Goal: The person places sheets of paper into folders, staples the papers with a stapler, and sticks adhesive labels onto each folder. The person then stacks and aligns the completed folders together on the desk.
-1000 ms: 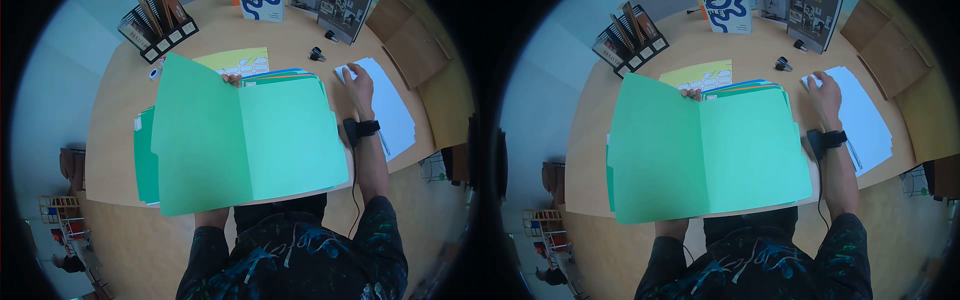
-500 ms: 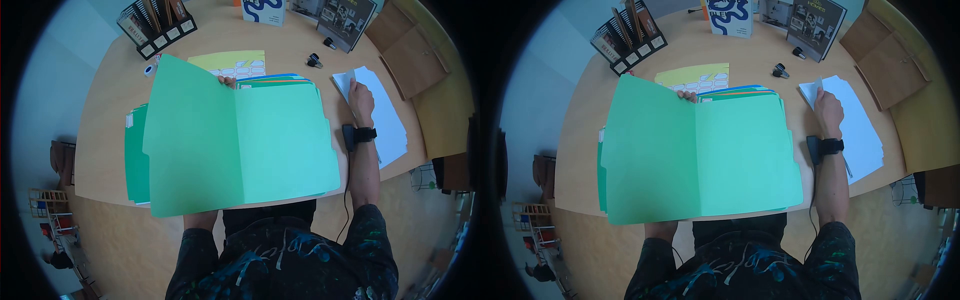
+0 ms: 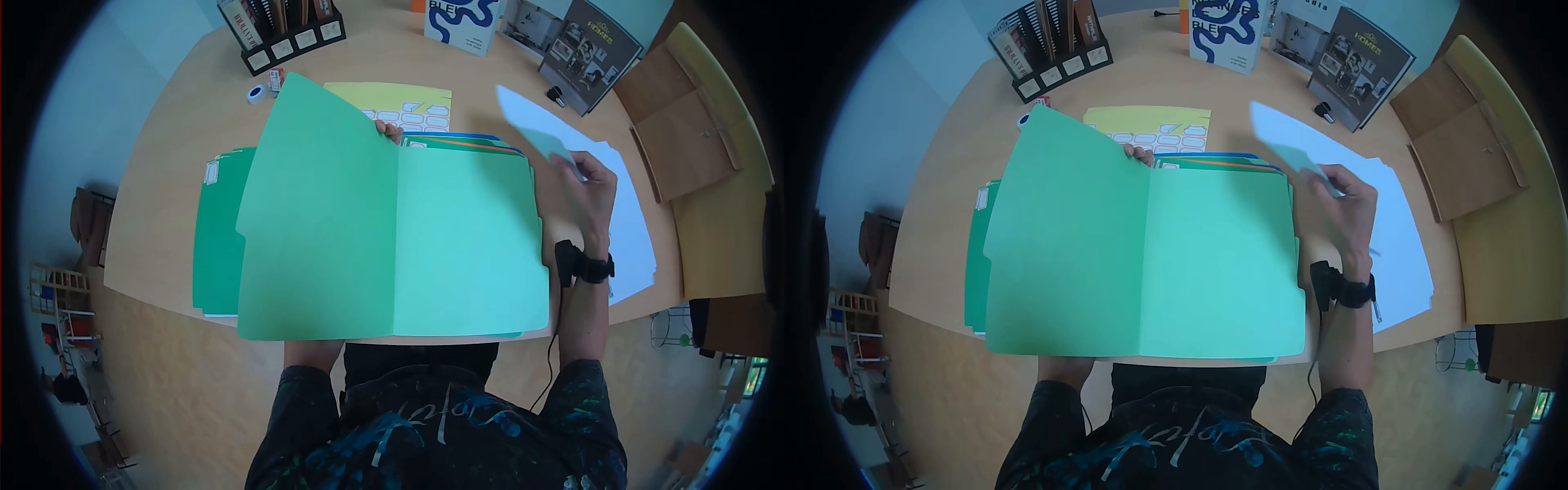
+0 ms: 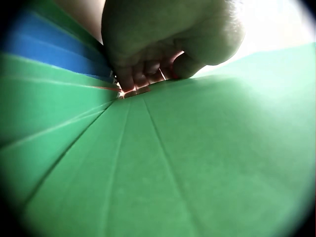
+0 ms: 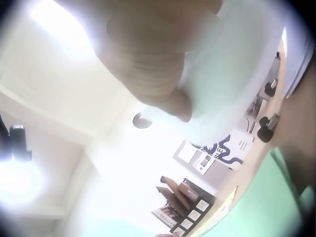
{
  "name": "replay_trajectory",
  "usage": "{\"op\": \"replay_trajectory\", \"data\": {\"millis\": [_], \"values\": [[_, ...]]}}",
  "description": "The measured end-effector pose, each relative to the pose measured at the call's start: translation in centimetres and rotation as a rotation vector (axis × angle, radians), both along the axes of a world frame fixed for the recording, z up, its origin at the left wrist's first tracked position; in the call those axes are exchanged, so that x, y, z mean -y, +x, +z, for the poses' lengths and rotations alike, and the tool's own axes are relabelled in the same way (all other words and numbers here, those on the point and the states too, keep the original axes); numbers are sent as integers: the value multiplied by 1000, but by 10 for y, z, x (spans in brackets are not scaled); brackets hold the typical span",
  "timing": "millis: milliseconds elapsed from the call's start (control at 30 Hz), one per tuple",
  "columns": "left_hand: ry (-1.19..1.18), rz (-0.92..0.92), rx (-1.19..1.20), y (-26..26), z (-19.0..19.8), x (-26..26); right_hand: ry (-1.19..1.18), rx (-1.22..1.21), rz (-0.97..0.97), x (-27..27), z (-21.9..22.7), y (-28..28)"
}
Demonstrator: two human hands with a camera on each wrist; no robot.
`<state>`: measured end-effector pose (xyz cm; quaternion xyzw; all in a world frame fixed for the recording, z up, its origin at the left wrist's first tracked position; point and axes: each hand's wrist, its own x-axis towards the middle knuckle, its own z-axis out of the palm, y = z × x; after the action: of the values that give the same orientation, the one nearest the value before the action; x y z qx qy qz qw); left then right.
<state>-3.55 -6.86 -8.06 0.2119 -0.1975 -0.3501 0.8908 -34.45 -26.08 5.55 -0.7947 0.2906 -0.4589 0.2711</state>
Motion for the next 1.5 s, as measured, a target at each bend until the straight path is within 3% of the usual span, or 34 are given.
{"op": "replay_trajectory", "data": {"millis": [67, 100, 133, 200, 367, 500, 567, 600, 667, 867, 1500], "values": [[11, 9, 10, 1, -1, -2, 213, -139, 408, -13, 9, -3], [18, 11, 15, 2, -1, -3, 350, -235, 536, -18, 14, -5], [25, 10, 22, 2, -1, -3, 352, -233, 536, -21, 16, -5], [34, 8, 35, 3, 0, -1, 508, -409, 975, -27, 19, -4], [63, 0, 61, 2, 0, 0, 563, -763, 1385, -41, 18, 1], [84, -1, 77, 0, -2, -2, 643, -606, 1349, -40, 13, 9], [91, 2, 84, -1, -1, -2, 233, -444, 883, -44, 4, 17], [95, 2, 90, -1, -1, -2, 232, -444, 882, -41, -4, 18], [100, -1, 101, -2, 0, 0, -192, -760, 651, -33, -20, 17], [123, 7, 130, -1, 2, -3, -107, -982, 678, -32, -20, 11], [200, 1, 238, -4, 13, 0, -56, -929, 680, -32, -15, 12]]}}
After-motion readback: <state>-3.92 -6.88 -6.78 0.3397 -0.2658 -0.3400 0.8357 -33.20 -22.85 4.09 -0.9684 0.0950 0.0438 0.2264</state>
